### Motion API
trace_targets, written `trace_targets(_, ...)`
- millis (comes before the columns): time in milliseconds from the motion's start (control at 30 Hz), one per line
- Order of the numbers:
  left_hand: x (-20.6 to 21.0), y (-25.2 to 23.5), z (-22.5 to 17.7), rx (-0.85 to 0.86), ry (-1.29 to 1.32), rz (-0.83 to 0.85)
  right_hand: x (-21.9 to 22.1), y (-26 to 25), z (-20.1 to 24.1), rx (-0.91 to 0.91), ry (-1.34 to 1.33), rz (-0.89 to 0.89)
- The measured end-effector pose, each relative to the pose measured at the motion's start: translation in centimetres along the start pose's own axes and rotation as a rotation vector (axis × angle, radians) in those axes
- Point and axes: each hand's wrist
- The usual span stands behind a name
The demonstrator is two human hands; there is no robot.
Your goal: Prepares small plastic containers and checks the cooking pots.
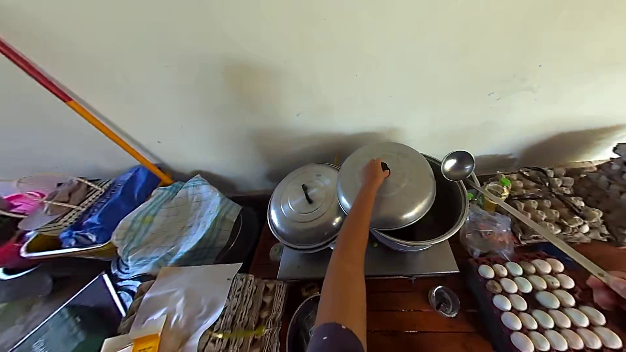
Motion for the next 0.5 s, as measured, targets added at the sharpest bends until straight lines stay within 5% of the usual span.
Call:
trace_targets(200, -4.6, 0.2, -0.4, 0.03, 0.09, -0.137, 1.0, -3.1, -0.4, 0.025, 0.373, 0.109)
trace_targets(500, -3.2, 3.0, -7.0, -0.001, 0.12, -0.116, 7.5, -18.2, -7.3, 0.207, 0.319, 0.439)
Point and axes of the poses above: each hand's wrist, its own y-axis away from the middle knuckle, its own x-axis out of the palm, z = x × y, and after that the axes turned 1 degree about -y, right-handed
